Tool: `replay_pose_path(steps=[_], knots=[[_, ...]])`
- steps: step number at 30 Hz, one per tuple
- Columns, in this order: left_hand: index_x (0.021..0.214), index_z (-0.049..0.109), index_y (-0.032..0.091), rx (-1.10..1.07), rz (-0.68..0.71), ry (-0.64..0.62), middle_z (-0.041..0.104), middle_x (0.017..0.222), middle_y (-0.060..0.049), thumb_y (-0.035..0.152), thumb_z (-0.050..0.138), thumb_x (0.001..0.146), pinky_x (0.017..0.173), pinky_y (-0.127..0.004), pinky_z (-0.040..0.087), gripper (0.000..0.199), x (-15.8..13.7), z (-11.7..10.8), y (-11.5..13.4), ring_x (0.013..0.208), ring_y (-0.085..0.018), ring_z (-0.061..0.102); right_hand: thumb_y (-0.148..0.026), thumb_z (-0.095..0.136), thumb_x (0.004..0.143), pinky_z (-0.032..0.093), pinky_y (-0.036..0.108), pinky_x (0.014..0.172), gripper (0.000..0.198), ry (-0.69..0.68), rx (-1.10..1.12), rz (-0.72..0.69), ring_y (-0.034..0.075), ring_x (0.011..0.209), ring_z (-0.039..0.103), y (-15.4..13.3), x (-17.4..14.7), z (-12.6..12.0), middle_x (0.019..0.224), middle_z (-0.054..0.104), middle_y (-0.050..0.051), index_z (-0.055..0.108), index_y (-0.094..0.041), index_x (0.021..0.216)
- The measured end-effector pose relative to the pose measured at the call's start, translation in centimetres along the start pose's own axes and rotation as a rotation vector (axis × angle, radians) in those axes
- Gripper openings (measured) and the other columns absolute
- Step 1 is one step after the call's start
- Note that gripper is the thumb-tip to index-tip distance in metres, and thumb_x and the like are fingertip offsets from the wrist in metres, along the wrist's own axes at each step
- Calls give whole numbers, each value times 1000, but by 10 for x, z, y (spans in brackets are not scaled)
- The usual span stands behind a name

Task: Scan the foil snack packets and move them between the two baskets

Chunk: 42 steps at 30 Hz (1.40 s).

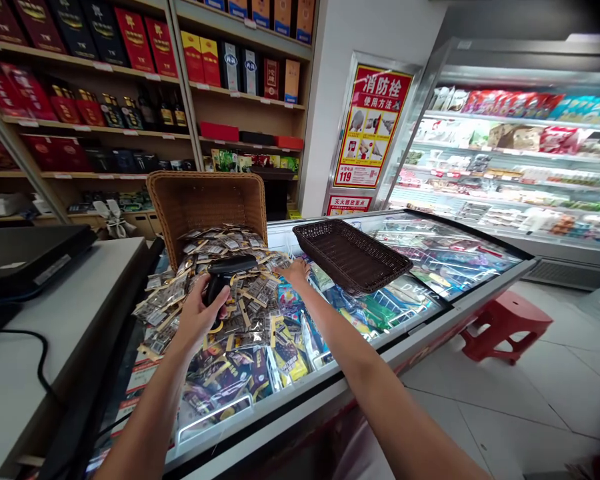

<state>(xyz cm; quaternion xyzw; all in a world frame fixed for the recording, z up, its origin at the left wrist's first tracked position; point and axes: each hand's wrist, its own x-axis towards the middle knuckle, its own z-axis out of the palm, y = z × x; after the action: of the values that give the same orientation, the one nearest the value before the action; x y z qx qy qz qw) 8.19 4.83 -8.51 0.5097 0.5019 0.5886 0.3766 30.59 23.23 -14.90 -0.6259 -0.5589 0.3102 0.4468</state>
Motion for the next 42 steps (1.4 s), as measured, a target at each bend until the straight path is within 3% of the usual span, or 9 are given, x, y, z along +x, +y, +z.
replay_pose_path(steps=[3, 7, 15, 19, 23, 27, 31, 36, 42], knots=[[107, 63, 23, 14, -8, -30, 69, 77, 3, 71, 94, 67, 52, -25, 43, 69, -1, 2, -4, 52, -12, 55, -44, 101, 56, 57, 40, 87, 62, 150, 148, 151, 30, 105, 68, 4, -1, -12, 92, 70, 4, 55, -26, 93], [94, 69, 21, 114, -26, -91, 67, 69, 2, 75, 91, 67, 49, -25, 40, 65, 1, 2, -12, 52, -15, 57, -28, 94, 59, 55, 30, 69, 50, 144, 510, 205, 16, 72, 62, 5, -9, -32, 70, 54, -8, 53, -26, 87], [84, 71, 21, 189, -64, -150, 67, 62, 0, 77, 92, 63, 46, -26, 39, 63, 0, 7, -21, 49, -17, 58, -42, 82, 78, 60, 36, 69, 30, 9, 978, 326, 22, 76, 70, -8, -22, -58, 70, 66, -1, 56, -26, 82], [84, 70, 21, 167, -49, -138, 68, 64, 0, 75, 91, 68, 46, -25, 37, 60, -3, 11, -24, 49, -15, 56, -26, 89, 69, 61, 38, 72, 37, -244, 889, 307, 23, 80, 74, -13, -29, -66, 79, 74, -1, 59, -27, 90], [94, 69, 22, 7, -71, -104, 73, 78, 0, 71, 94, 68, 56, -27, 50, 60, -7, 15, -18, 60, -16, 64, -18, 96, 53, 54, 29, 67, 59, -308, 682, 195, 18, 73, 70, -13, -41, -68, 80, 75, -6, 65, -27, 103], [103, 67, 25, -81, -145, -115, 74, 83, 0, 75, 93, 66, 63, -32, 59, 67, -10, 20, -15, 67, -20, 72, -24, 101, 45, 50, 28, 69, 58, -284, 570, 46, 16, 72, 67, -17, -44, -73, 77, 75, -4, 73, -20, 95], [95, 62, 24, -91, -106, -91, 67, 70, 5, 73, 90, 73, 54, -26, 53, 61, -15, 28, -12, 51, -11, 57, -30, 105, 40, 47, 27, 67, 60, -269, 611, 8, 16, 72, 64, -22, -44, -83, 73, 73, -4, 76, -19, 91], [87, 67, 20, -99, -128, -88, 71, 76, 0, 72, 93, 71, 55, -27, 53, 60, -19, 24, -5, 53, -10, 55, -42, 103, 49, 35, 25, 54, 52, -182, 781, -13, 10, 60, 51, -26, -43, -86, 67, 63, -7, 73, -21, 86], [88, 71, 23, 93, -113, -198, 74, 75, -3, 67, 101, 55, 59, -35, 57, 63, -9, 16, -15, 62, -25, 73, -57, 94, 65, 53, 29, 68, 48, -7, 901, -13, 19, 78, 70, -22, -36, -72, 79, 74, -2, 74, -23, 92]])
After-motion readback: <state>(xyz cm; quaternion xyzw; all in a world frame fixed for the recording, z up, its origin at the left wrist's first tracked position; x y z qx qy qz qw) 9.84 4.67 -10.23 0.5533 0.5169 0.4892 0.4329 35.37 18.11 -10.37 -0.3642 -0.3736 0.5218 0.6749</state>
